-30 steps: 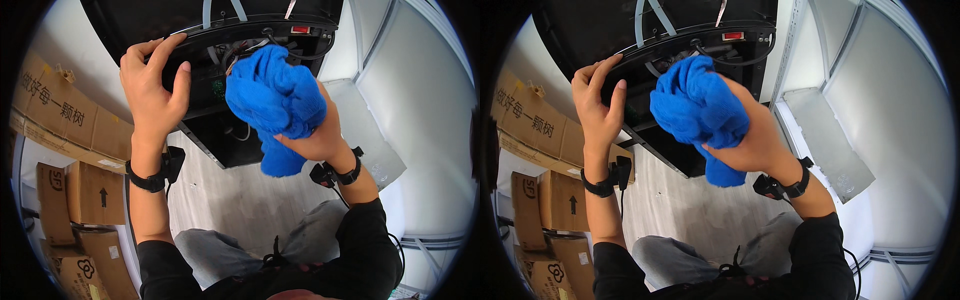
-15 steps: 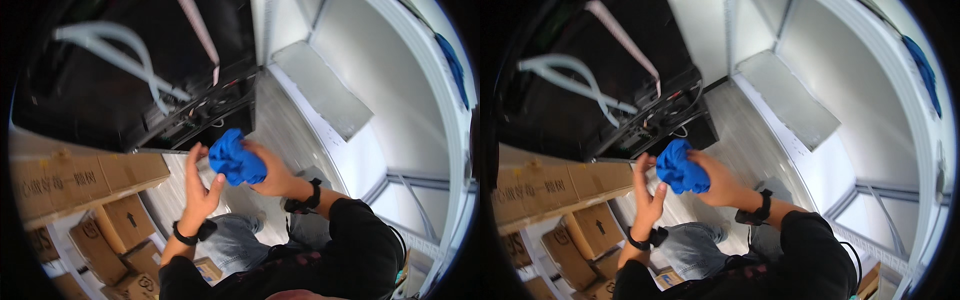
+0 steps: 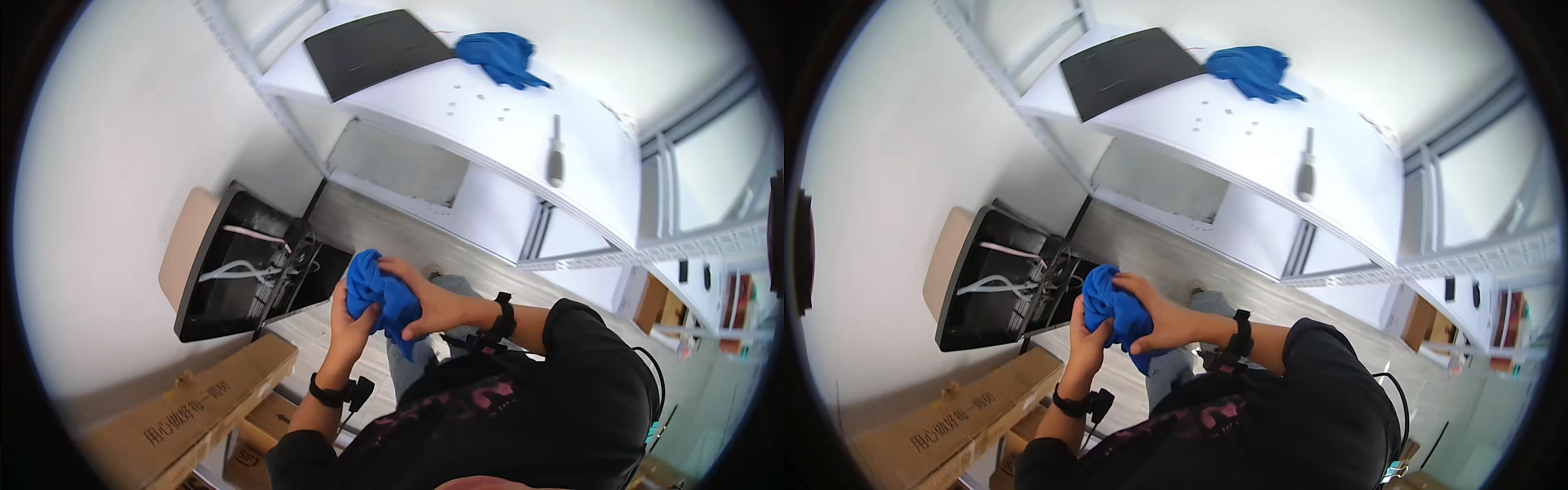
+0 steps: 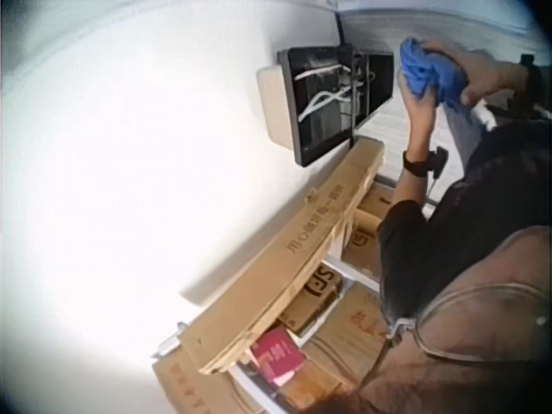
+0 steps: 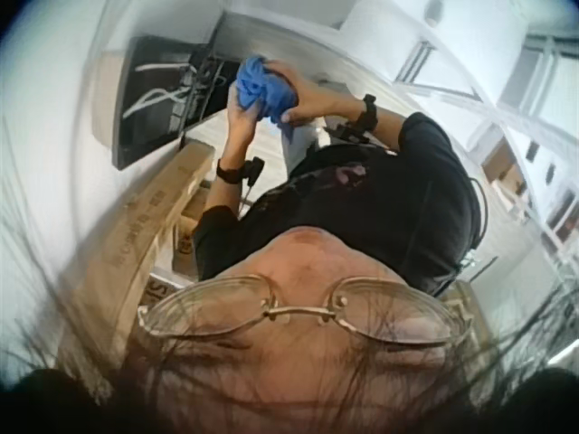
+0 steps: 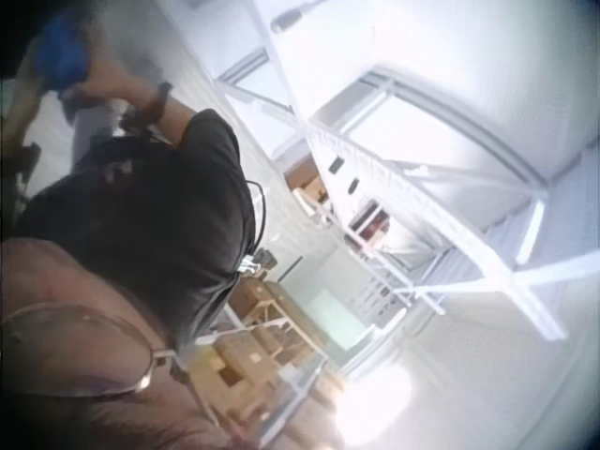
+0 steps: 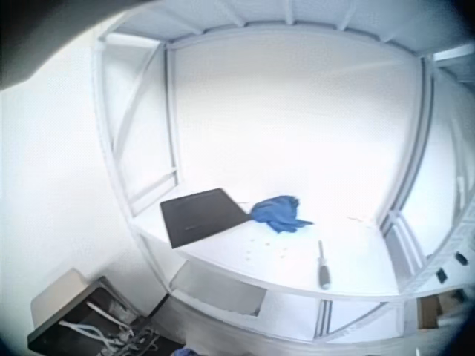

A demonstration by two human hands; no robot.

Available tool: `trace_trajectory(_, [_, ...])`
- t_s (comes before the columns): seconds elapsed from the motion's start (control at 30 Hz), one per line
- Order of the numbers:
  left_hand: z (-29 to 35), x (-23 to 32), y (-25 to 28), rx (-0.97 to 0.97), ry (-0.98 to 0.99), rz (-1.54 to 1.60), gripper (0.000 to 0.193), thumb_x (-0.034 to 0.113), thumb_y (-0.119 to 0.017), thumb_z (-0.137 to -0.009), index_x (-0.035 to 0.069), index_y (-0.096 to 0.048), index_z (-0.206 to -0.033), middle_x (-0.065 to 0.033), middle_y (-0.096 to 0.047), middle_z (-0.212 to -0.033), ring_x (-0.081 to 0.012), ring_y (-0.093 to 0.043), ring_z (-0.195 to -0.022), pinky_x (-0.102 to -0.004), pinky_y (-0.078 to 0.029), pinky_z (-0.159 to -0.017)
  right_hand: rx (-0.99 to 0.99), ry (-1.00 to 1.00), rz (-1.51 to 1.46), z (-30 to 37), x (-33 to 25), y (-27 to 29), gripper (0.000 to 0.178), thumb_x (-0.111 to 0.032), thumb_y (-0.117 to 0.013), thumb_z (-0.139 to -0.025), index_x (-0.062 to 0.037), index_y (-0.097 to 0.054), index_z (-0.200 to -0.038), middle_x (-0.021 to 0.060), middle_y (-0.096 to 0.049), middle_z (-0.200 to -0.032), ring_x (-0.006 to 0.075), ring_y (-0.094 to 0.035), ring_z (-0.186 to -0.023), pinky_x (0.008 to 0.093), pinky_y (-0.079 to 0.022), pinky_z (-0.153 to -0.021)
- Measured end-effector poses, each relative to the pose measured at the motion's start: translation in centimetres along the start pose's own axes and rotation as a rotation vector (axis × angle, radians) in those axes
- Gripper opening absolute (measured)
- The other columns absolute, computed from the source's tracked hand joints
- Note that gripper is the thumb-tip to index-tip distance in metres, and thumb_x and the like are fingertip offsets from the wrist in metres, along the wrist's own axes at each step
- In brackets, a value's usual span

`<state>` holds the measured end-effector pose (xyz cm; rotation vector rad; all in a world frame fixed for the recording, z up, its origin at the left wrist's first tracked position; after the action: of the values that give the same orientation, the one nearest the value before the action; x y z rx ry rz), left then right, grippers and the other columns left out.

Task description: The person wipes the interior of an electronic device with a blue cloth, then uses a screwdriver to attach screws to the device's casing. The person secures a metal backplate to the device.

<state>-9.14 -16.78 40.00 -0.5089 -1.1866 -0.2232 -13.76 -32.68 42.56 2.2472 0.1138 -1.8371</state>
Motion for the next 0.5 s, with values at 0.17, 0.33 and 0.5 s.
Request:
trace_trajectory(0.17, [-1.8, 3.5, -8.4, -0.333, -0.154, -0.310, 0.056, -0.003, -0.059, -0.073, 0.002, -0.044, -0.126, -0.0093, -0.055, -0.116, -0.0165, -0.053, -0.107, -0.0311, -0.043, -0.094, 0.492, -0.226, 0.037, 6.7, -4.2, 6.9, 0.064, -0.012, -0.072, -0.080, -0.0034, -0.039, -0.135, 0.0121, -0.053, -0.123, 0.0224, -0.051, -0.114, 0.0345, -0.041, -0.098])
trace_trajectory(0.33, [-3.0, 6.5, -16.5, -0.570, -0.185, -0.461, 0.054, 0.000, -0.056, -0.075, 0.003, -0.045, -0.128, -0.0135, -0.055, -0.115, -0.0191, -0.054, -0.108, -0.0323, -0.043, -0.094, 0.935, -0.204, -0.424, 15.9, -7.8, 14.8, 0.042, 0.001, -0.067, -0.079, -0.0004, -0.054, -0.119, 0.0056, -0.063, -0.100, 0.0151, -0.060, -0.091, 0.0301, -0.049, -0.083])
trace_trajectory(0.5, [-5.1, 6.5, -25.6, -0.670, 0.030, -0.486, 0.053, 0.005, -0.060, -0.077, 0.004, -0.046, -0.129, -0.0120, -0.055, -0.117, -0.0197, -0.053, -0.109, -0.0327, -0.043, -0.094, 1.136, -0.045, -0.554, 21.9, -11.3, 21.9, 0.043, 0.004, -0.063, -0.078, 0.0038, -0.053, -0.120, 0.0145, -0.063, -0.110, 0.0242, -0.061, -0.101, 0.0369, -0.050, -0.090])
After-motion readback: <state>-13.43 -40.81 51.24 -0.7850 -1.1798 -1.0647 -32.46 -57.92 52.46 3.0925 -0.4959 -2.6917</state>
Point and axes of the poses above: each hand's wrist, its own z-axis away from the middle knuckle, its own y-axis out of the back of the hand, x = y × z, the point moved 5 cm from there along -z, towards the middle knuckle
